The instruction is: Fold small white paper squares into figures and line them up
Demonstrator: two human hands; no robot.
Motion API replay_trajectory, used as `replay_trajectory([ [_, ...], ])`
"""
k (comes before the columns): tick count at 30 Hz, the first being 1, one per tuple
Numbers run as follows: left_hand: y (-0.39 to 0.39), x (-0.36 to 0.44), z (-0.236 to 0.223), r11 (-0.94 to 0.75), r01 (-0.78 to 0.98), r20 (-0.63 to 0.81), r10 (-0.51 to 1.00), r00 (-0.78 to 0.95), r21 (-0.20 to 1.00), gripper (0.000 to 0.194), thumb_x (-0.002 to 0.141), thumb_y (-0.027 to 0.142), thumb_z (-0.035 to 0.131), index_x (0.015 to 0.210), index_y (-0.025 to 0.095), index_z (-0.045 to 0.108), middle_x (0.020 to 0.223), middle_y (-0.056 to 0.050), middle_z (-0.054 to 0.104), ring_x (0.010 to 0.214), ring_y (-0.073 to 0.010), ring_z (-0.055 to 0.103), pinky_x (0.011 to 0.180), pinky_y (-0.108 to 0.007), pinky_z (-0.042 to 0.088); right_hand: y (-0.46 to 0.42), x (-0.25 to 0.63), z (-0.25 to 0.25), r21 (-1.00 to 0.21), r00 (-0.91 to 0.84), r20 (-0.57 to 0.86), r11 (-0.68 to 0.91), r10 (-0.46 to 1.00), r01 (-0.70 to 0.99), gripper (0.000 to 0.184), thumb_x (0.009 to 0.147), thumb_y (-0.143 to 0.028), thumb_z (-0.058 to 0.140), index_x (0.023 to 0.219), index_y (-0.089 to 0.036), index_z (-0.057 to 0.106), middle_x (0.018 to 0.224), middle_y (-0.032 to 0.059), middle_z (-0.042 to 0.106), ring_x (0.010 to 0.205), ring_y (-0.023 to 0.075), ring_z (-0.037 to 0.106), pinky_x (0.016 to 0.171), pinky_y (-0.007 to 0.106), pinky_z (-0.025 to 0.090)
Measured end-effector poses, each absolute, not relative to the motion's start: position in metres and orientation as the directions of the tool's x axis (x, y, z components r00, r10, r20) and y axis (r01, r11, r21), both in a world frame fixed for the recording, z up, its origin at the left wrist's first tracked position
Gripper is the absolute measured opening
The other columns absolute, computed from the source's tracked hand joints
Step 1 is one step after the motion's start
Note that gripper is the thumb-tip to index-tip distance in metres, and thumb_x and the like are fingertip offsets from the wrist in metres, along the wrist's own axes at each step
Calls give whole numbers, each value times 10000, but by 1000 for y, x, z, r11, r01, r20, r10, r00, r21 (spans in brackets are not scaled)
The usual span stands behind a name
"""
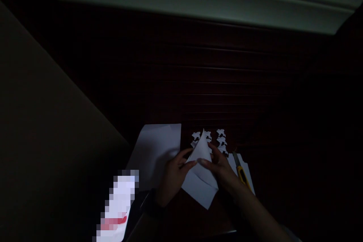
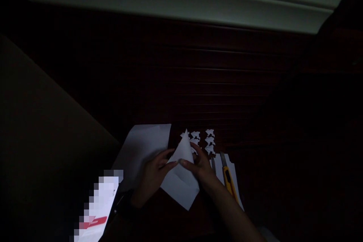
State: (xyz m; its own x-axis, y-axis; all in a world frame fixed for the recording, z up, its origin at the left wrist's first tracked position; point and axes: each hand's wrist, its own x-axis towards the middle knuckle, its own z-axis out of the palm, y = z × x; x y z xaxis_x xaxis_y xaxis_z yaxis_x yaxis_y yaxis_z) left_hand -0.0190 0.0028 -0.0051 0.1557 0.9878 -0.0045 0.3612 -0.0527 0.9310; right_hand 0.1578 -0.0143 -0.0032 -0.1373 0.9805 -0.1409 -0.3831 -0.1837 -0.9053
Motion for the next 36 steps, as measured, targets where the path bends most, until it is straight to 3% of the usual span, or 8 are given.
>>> replay_trajectory([
  [4, -6, -12, -12, -215, 442, 151, 973, 176, 871, 364, 837, 381, 542, 1188, 294, 588, 1063, -18, 694, 919, -207, 655, 780, -297, 522, -15, 148, -12, -930, 50, -142, -115, 989, -349, 500, 703, -304, 737, 1153, -227, 531, 915, 62, 686, 761, 225, 644, 717, 375, 505],
  [10, -10, -8, -9, -316, 499, 272, 949, 160, 807, 443, 838, 324, 566, 1276, 301, 504, 1236, -4, 603, 1078, -191, 593, 928, -303, 478, -17, 148, -10, -921, 56, -122, -92, 991, -378, 345, 764, -333, 677, 1070, -194, 597, 967, 79, 686, 805, 236, 642, 737, 375, 498],
  [16, -9, -5, -9, -276, 432, 243, 961, 130, 858, 393, 813, 333, 599, 1203, 288, 578, 1182, -3, 639, 1060, -186, 604, 914, -289, 493, -16, 148, -10, -915, 62, -140, -106, 988, -389, 344, 832, -382, 587, 1118, -191, 592, 1016, 88, 676, 867, 241, 631, 734, 347, 490],
  [28, -11, 0, -9, -69, 214, 44, 992, 122, 974, 334, 769, 328, 639, 1090, 238, 663, 1098, 0, 684, 1010, -200, 634, 886, -280, 509, -17, 143, -17, -980, 269, -119, -69, 956, -187, 407, 824, -486, 544, 1090, -187, 617, 1039, 90, 674, 907, 243, 621, 814, 356, 470],
  [33, -12, 0, -13, -39, 177, 22, 995, 97, 983, 311, 789, 340, 611, 1075, 234, 674, 1065, -7, 696, 965, -211, 655, 854, -298, 527, -17, 144, -19, -972, 240, -146, -94, 960, -214, 365, 802, -455, 589, 1057, -196, 623, 1041, 86, 671, 915, 245, 623, 821, 370, 470],
  [36, -11, -2, -16, -45, 181, 30, 996, 87, 982, 316, 785, 344, 617, 1076, 237, 673, 1065, -10, 695, 964, -217, 654, 853, -304, 526, -19, 145, -16, -955, 144, -156, -111, 977, -276, 358, 757, -388, 667, 1051, -191, 615, 994, 89, 680, 857, 251, 637, 749, 372, 493],
])
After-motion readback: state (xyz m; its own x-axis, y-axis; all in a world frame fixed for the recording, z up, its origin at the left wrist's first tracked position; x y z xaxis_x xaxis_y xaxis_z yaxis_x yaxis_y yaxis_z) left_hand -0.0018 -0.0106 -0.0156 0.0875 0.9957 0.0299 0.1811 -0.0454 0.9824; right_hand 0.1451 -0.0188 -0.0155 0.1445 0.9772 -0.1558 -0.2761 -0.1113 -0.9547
